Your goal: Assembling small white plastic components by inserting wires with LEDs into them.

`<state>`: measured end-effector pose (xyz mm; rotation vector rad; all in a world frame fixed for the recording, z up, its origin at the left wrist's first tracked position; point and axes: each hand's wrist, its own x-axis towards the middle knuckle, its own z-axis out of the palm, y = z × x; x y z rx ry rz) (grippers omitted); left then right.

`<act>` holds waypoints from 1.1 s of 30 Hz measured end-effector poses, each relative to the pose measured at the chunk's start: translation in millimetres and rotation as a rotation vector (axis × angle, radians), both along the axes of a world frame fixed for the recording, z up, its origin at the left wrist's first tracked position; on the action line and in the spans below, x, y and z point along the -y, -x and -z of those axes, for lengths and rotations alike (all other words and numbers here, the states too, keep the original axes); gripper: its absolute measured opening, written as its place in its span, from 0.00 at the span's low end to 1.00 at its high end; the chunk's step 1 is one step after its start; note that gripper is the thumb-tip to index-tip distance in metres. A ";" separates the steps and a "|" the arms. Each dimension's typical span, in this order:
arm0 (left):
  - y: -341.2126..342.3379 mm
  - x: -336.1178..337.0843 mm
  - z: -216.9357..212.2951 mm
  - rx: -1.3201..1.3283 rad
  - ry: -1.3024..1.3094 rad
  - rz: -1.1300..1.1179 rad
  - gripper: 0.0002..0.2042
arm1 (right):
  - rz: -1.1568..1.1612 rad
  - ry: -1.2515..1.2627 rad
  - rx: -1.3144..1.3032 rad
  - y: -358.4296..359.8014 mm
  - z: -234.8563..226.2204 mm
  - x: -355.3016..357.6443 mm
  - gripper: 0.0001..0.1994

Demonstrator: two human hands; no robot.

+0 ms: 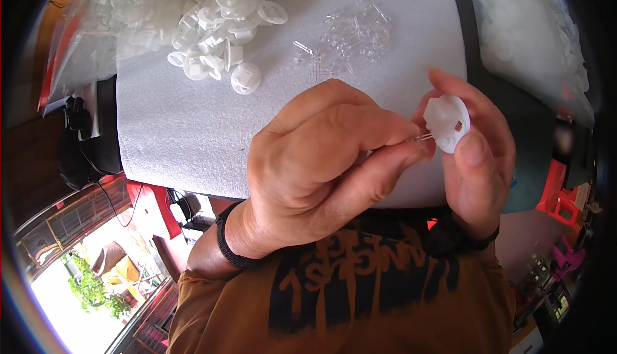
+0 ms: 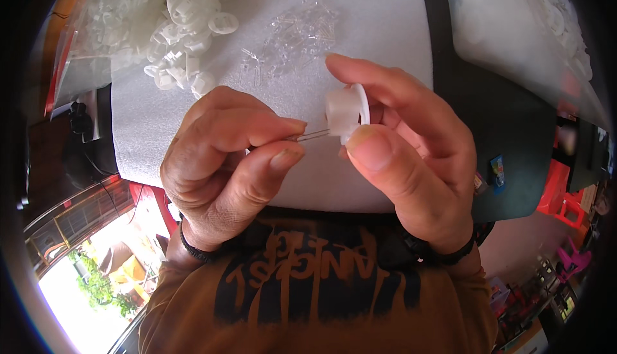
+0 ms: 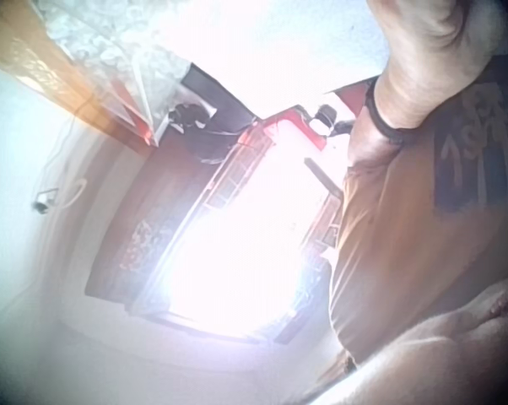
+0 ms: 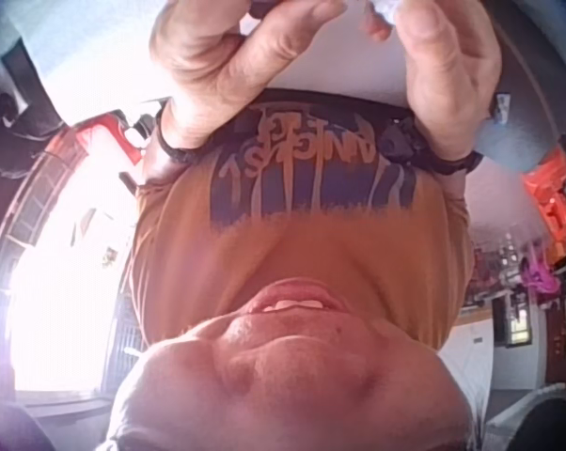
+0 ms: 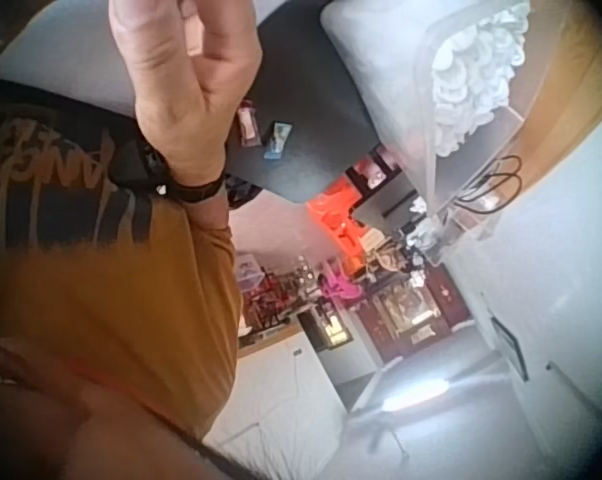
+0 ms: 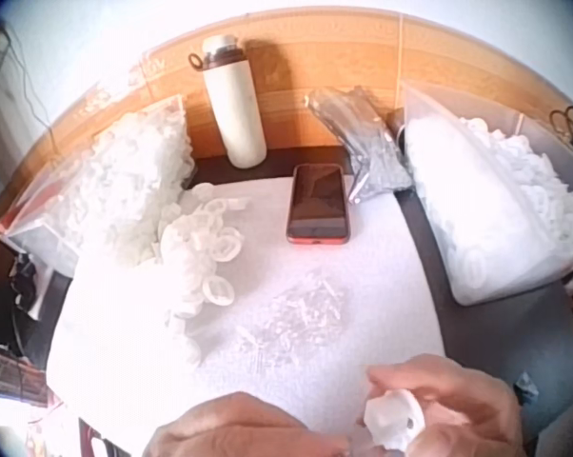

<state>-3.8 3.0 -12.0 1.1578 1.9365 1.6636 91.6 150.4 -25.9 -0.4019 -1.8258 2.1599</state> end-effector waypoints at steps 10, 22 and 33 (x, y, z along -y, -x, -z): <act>1.2 0.5 10.9 -0.146 -0.108 -0.046 0.09 | -0.058 0.025 0.002 -0.3 -2.5 3.0 0.32; -0.4 3.1 7.5 -0.154 -0.069 -0.047 0.08 | -0.096 -0.026 0.021 -1.7 -0.1 0.3 0.31; -1.5 -0.5 13.7 -0.179 -0.097 -0.008 0.10 | -0.050 -0.158 -0.047 -0.5 3.4 3.9 0.29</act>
